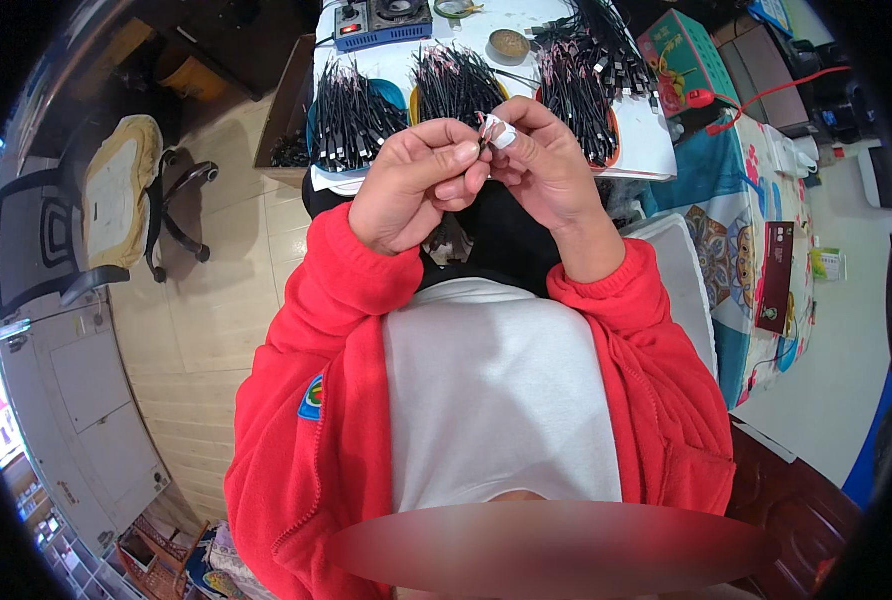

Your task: The person repeatedly picks black cables from trays on a table, inserts a small white connector into the cable end, and places the assembled unit into a white bin. The process is repeated continuously with multiple cables.

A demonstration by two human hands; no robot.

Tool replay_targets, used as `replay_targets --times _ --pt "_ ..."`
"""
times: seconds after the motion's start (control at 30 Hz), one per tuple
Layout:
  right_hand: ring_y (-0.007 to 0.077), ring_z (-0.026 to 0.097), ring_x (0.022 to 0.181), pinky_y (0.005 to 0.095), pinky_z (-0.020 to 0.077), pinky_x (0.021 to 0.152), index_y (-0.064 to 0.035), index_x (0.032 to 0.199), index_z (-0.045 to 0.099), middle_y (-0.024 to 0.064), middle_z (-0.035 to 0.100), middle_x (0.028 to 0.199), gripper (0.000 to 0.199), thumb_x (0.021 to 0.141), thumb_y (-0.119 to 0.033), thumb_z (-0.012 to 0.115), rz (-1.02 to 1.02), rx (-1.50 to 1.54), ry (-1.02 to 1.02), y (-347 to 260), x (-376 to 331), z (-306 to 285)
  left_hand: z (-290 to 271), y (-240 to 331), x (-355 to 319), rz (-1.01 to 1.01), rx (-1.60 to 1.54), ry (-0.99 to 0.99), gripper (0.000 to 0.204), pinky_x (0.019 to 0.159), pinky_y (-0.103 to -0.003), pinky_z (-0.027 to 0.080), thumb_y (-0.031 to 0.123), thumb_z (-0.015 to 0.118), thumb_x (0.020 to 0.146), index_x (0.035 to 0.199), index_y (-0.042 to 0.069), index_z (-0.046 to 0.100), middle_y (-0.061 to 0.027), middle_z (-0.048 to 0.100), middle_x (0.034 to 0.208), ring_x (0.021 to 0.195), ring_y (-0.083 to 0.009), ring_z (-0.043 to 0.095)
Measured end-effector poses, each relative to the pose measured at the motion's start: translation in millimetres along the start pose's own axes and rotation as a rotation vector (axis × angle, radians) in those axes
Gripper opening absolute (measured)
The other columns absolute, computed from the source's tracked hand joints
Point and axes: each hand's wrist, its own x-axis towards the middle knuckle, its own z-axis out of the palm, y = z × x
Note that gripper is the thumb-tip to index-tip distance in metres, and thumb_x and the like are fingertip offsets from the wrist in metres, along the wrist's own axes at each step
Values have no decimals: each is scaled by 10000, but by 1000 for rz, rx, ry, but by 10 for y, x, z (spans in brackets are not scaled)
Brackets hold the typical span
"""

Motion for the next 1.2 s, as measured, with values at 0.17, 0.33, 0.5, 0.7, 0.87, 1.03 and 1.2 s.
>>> replay_targets --times 0.17,0.33,0.5,0.7,0.87,1.03,1.2 --pt "49 528 665 169 395 570 -27 1007 587 13 618 831 175 881 -133 647 101 -85 11 -83 -24 18 -19 26 -31 -25 35 -26 100 463 -166 298 46 561 905 966 -21 604 -78 600 733 519 -39 373" --pt "60 549 693 182 423 607 -23 1042 578 22 622 840 185 887 -112 626 37 -60 -4 -44 -26 -9 -21 12 -35 -14 33 -15 99 476 -170 310 48 562 906 961 -22 605 -84 604 731 529 -43 382" --pt "72 564 726 197 442 643 -31 1044 568 31 623 851 149 905 -84 578 43 212 16 76 -33 14 -21 -67 1 134 98 24 98 520 -185 351 37 560 906 968 -29 599 -91 620 749 567 -62 433" --pt "74 564 730 203 451 658 -43 986 547 26 606 859 104 898 -93 571 70 -26 123 4 -46 -78 -16 -84 -17 174 712 131 189 608 -191 440 30 584 893 1056 -59 617 -89 656 806 698 -86 580" --pt "140 568 737 250 422 605 -62 1065 533 38 585 864 197 883 -139 544 443 423 -3 53 -80 -278 -24 -209 92 283 865 93 151 670 -226 492 6 613 874 1006 -51 658 -76 677 853 737 -114 623" --pt "72 524 737 216 428 590 -10 1091 564 -8 582 862 229 888 -107 607 -60 -573 235 -153 -44 -867 -95 -265 309 181 578 170 143 526 -170 362 40 611 887 994 -45 654 -81 646 771 604 -63 509" --pt "303 623 748 388 493 668 -41 884 625 117 633 801 138 790 -142 639 -159 -1722 803 -502 80 -1644 -150 -324 455 130 434 209 130 499 -171 326 33 592 895 981 -52 642 -80 628 735 565 -53 455"
